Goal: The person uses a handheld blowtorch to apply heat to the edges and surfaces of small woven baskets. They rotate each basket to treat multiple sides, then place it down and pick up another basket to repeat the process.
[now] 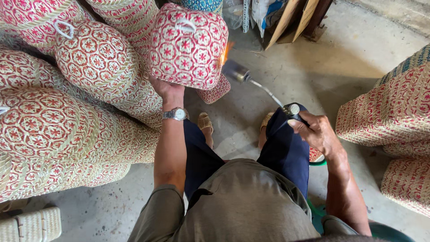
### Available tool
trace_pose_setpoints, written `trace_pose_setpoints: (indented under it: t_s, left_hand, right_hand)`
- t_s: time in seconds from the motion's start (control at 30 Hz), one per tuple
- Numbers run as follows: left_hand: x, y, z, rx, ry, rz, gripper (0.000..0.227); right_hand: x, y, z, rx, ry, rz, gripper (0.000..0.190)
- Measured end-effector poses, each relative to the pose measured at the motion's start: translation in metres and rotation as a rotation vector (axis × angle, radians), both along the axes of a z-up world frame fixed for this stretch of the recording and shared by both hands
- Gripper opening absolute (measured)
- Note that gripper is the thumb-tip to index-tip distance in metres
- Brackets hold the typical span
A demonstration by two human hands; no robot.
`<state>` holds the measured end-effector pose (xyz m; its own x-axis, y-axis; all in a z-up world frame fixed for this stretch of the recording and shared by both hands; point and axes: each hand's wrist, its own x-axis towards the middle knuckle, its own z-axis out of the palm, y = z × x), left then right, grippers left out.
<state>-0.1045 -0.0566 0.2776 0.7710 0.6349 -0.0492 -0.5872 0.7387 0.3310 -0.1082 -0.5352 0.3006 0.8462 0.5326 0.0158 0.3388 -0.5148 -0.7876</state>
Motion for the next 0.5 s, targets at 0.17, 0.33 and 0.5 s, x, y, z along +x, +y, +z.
trace_pose_setpoints:
  t_s: [0.17, 0.33, 0.5]
  left_hand:
    - [0.002, -0.004, 0.007, -0.015, 0.063, 0.026, 0.078]
    - [0.005, 0.002, -0.009, 0.091, 0.067, 0.062, 0.08]
    - [0.007, 0.013, -0.024, 0.26, 0.157, 0.206, 0.08]
  right_hand:
    - [0.002, 0.004, 0.003, -0.158, -0.31, 0.044, 0.036]
    - [0.007, 0.006, 0.02, -0.009, 0.005, -0.009, 0.033]
    - [0.006, 0.008, 0.03, -0.076, -0.119, -0.018, 0.034]
